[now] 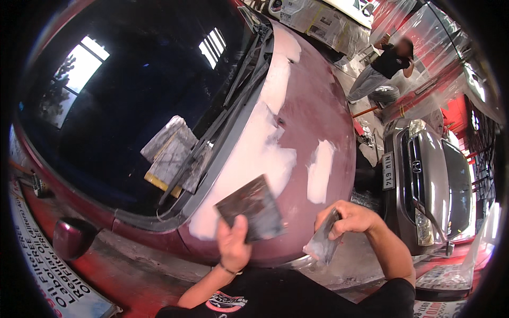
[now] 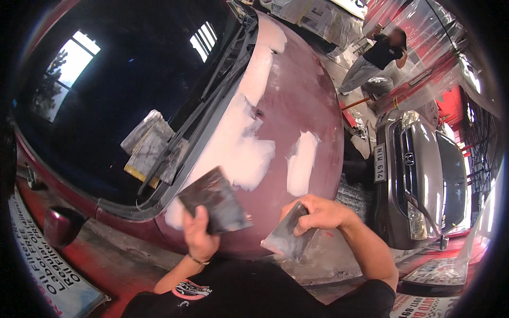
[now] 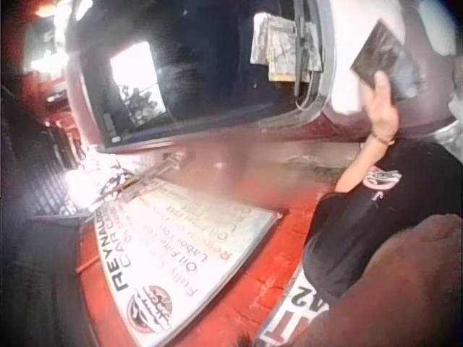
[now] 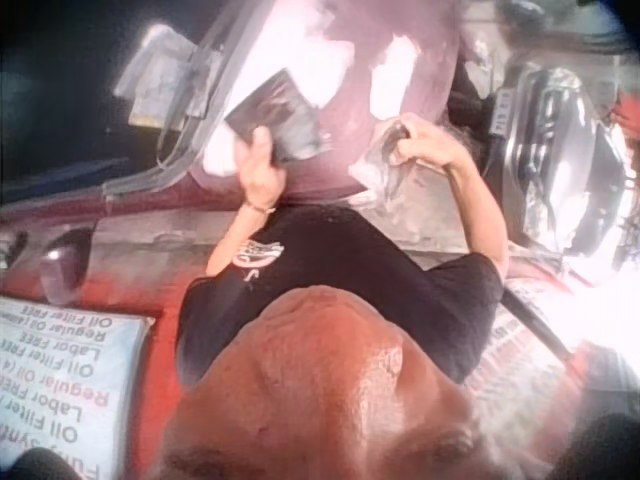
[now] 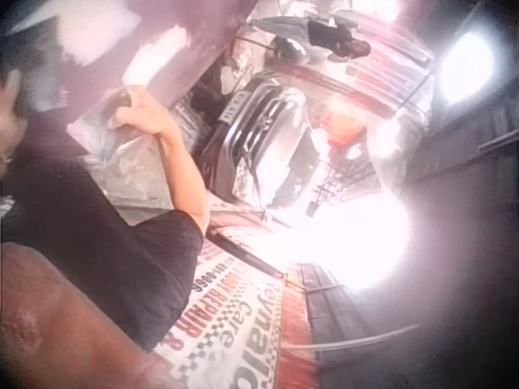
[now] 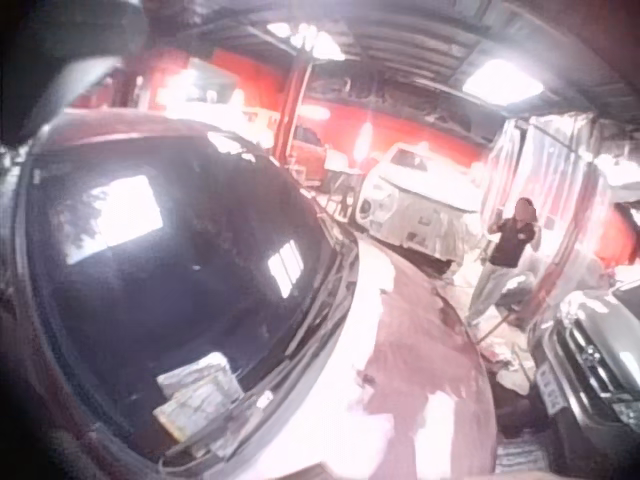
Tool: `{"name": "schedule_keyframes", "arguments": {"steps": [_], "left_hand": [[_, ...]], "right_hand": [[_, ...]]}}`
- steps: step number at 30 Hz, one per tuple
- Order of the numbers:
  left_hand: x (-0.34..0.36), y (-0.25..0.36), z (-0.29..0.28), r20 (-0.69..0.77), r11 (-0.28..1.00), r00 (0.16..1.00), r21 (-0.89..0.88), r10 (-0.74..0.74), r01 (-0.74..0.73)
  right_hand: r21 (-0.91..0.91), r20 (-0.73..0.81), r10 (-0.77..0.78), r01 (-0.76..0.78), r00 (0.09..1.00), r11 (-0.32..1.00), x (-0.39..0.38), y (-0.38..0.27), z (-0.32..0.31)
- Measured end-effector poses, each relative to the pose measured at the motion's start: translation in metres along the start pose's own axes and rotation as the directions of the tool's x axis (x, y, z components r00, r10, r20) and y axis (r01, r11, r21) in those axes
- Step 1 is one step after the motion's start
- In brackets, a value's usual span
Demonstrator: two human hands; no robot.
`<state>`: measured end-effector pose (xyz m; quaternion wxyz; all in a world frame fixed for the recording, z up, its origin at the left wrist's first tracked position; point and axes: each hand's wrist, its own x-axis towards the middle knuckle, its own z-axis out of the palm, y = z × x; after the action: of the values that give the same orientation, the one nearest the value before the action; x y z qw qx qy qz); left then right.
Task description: The person applies body filler to the hood of a car, spreads the filler over the damaged areas with a metal spreader, and prepares more filler material in a bucket.
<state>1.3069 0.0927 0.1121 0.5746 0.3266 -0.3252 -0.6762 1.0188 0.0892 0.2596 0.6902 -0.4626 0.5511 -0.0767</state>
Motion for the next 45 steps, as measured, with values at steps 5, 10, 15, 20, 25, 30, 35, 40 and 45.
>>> {"name": "schedule_keyframes", "arguments": {"steps": [5, 10, 15, 20, 25, 30, 35, 40, 45], "left_hand": [[-0.052, -0.017, 0.056, 0.213, 0.93, 0.972, -0.328, -0.098, 0.165], [-0.075, -0.035, 0.051, 0.165, 0.97, 0.978, -0.184, -0.13, 0.16], [-0.096, -0.054, 0.07, 0.167, 0.929, 0.986, 0.366, -0.002, -0.06], [-0.115, -0.05, 0.099, 0.255, 0.785, 0.965, 0.584, 0.062, -0.205], [-0.116, -0.039, 0.114, 0.199, 0.693, 0.956, 0.659, 0.214, -0.292], [-0.111, -0.015, 0.117, -0.067, 0.683, 0.857, 0.637, 0.511, -0.358], [-0.132, 0.027, 0.074, -0.355, 0.817, 0.736, 0.235, 0.576, -0.526], [-0.168, 0.035, 0.006, -0.501, 0.774, 0.593, 0.471, 0.63, -0.423], [-0.142, 0.065, -0.071, -0.516, 0.884, 0.72, 0.216, 0.463, -0.414]], "right_hand": [[0.017, -0.109, -0.109, 0.112, 0.988, 0.994, -0.024, 0.08, 0.032], [0.084, -0.461, 0.003, 0.041, 0.888, 0.996, -0.075, 0.128, 0.036], [-0.64, -0.477, -0.66, 0.286, 0.58, 0.713, -0.084, 0.145, 0.067], [-0.897, -0.325, -0.877, 0.177, 0.353, 0.404, -0.063, 0.152, 0.089], [-0.864, -0.263, -0.914, 0.347, 0.308, 0.365, -0.055, 0.158, 0.107], [-0.886, -0.168, -0.884, 0.326, 0.437, 0.329, -0.051, 0.168, 0.086], [-0.606, -0.429, -0.842, 0.587, 0.328, 0.538, -0.013, 0.171, 0.01], [0.037, -0.624, -0.519, 0.686, 0.584, 0.727, 0.023, 0.154, -0.054], [-0.04, -0.657, -0.431, 0.542, 0.618, 0.84, 0.081, 0.095, -0.081]]}}
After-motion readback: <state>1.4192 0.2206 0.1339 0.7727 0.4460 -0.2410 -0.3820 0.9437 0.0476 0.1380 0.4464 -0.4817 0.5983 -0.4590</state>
